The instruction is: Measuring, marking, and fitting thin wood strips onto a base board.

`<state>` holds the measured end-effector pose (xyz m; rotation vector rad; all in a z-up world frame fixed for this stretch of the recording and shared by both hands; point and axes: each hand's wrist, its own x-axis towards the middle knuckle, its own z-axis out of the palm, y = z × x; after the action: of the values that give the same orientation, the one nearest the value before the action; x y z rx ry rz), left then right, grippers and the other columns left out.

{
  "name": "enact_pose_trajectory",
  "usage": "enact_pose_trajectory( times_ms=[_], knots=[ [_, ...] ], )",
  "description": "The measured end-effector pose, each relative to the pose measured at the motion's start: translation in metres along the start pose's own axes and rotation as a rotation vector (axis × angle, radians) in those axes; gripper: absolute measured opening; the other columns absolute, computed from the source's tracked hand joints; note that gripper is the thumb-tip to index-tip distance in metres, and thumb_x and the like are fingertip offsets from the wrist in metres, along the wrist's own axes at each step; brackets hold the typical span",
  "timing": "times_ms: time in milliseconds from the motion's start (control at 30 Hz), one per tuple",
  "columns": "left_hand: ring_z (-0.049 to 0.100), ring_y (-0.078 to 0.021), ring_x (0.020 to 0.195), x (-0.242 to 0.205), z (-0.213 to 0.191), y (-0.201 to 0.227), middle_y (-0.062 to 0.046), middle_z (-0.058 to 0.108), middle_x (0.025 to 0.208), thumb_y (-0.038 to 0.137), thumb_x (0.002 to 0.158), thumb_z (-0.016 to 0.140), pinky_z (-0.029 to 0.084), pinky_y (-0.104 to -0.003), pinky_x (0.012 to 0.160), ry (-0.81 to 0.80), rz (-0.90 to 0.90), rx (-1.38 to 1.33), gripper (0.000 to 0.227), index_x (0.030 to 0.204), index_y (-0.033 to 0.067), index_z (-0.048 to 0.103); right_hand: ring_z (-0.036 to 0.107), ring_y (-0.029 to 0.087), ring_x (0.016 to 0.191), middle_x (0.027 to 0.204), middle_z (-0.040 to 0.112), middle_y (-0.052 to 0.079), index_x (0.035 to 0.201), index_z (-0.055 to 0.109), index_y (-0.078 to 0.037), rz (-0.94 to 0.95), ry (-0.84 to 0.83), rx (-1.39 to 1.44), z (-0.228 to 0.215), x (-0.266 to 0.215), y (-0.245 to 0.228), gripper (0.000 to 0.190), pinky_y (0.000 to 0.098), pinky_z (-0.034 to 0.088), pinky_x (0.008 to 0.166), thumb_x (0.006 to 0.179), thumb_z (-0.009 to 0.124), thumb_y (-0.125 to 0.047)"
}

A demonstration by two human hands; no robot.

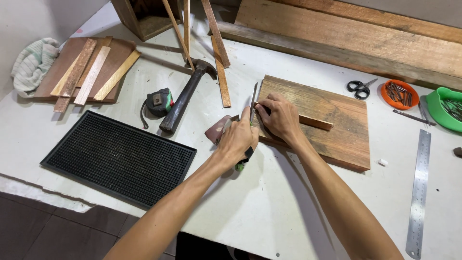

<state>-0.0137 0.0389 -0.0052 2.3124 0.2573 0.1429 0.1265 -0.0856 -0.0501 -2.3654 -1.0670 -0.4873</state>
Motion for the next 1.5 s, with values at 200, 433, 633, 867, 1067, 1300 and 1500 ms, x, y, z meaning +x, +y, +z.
enact_pose_trajectory(
  times_ms=[200, 433, 633, 867, 1067, 1300, 1500],
  knots=[
    [0.07, -0.0353, 0.056, 0.001, -0.013, 0.01, -0.023, 0.068, 0.063, 0.012, 0.086, 0.047, 0.06, -0.049, 0.059, -0.057, -0.037, -0.013, 0.072, 0.151, -0.01, 0.026, 0.067, 0.022, 0.074, 0.092, 0.072, 0.005, 0.098, 0.081, -0.01, -0.018, 0.022, -0.016, -0.001, -0.001, -0.002, 0.02, 0.0375, 0.054, 0.059, 0.093, 0.073, -0.028],
    [0.073, -0.0375, 0.064, 0.024, -0.001, -0.001, -0.025, 0.069, 0.071, 0.01, 0.084, 0.048, 0.06, -0.049, 0.062, -0.084, -0.021, 0.062, 0.07, 0.15, -0.0076, 0.031, 0.065, 0.021, 0.07, 0.087, 0.071, 0.005, 0.097, 0.081, -0.01, 0.011, -0.006, -0.027, -0.003, 0.002, -0.003, 0.02, 0.037, 0.054, 0.059, 0.094, 0.073, -0.028],
    [0.074, -0.0366, 0.066, 0.016, -0.003, 0.001, -0.026, 0.072, 0.074, 0.011, 0.084, 0.047, 0.06, -0.049, 0.06, -0.053, -0.042, 0.03, 0.071, 0.15, -0.0072, 0.032, 0.064, 0.022, 0.069, 0.088, 0.071, 0.007, 0.097, 0.081, -0.007, -0.026, 0.029, -0.004, -0.003, 0.0, -0.005, 0.021, 0.0373, 0.053, 0.056, 0.093, 0.073, -0.026],
    [0.072, -0.0393, 0.06, -0.009, -0.005, 0.007, -0.028, 0.07, 0.07, 0.012, 0.085, 0.046, 0.06, -0.05, 0.06, 0.011, -0.006, 0.014, 0.072, 0.151, -0.0092, 0.028, 0.067, 0.026, 0.074, 0.09, 0.072, 0.007, 0.096, 0.081, -0.007, 0.018, 0.022, 0.021, -0.01, -0.001, -0.012, 0.022, 0.0408, 0.055, 0.061, 0.092, 0.073, -0.027],
    [0.073, -0.0406, 0.066, 0.002, -0.001, 0.004, -0.03, 0.071, 0.075, 0.013, 0.085, 0.047, 0.06, -0.051, 0.065, -0.009, -0.023, 0.012, 0.071, 0.15, -0.0086, 0.031, 0.067, 0.023, 0.067, 0.087, 0.073, 0.005, 0.094, 0.082, -0.009, 0.022, 0.02, 0.011, -0.006, 0.001, -0.007, 0.021, 0.039, 0.054, 0.056, 0.092, 0.074, -0.029],
    [0.075, -0.0382, 0.069, 0.02, -0.006, 0.01, -0.028, 0.073, 0.079, 0.011, 0.082, 0.049, 0.063, -0.049, 0.066, -0.096, -0.094, 0.031, 0.075, 0.152, -0.0075, 0.028, 0.066, 0.02, 0.065, 0.086, 0.073, 0.004, 0.095, 0.083, -0.01, -0.019, 0.053, -0.013, 0.001, -0.001, -0.001, 0.02, 0.0362, 0.053, 0.052, 0.091, 0.075, -0.028],
    [0.073, -0.036, 0.065, 0.003, 0.0, -0.002, -0.027, 0.071, 0.074, 0.011, 0.084, 0.048, 0.061, -0.048, 0.062, -0.049, -0.053, 0.02, 0.073, 0.152, -0.0088, 0.03, 0.066, 0.018, 0.068, 0.091, 0.074, 0.004, 0.096, 0.082, -0.01, -0.015, 0.035, 0.017, 0.001, -0.001, 0.0, 0.018, 0.0351, 0.054, 0.053, 0.092, 0.074, -0.026]
  ],
)
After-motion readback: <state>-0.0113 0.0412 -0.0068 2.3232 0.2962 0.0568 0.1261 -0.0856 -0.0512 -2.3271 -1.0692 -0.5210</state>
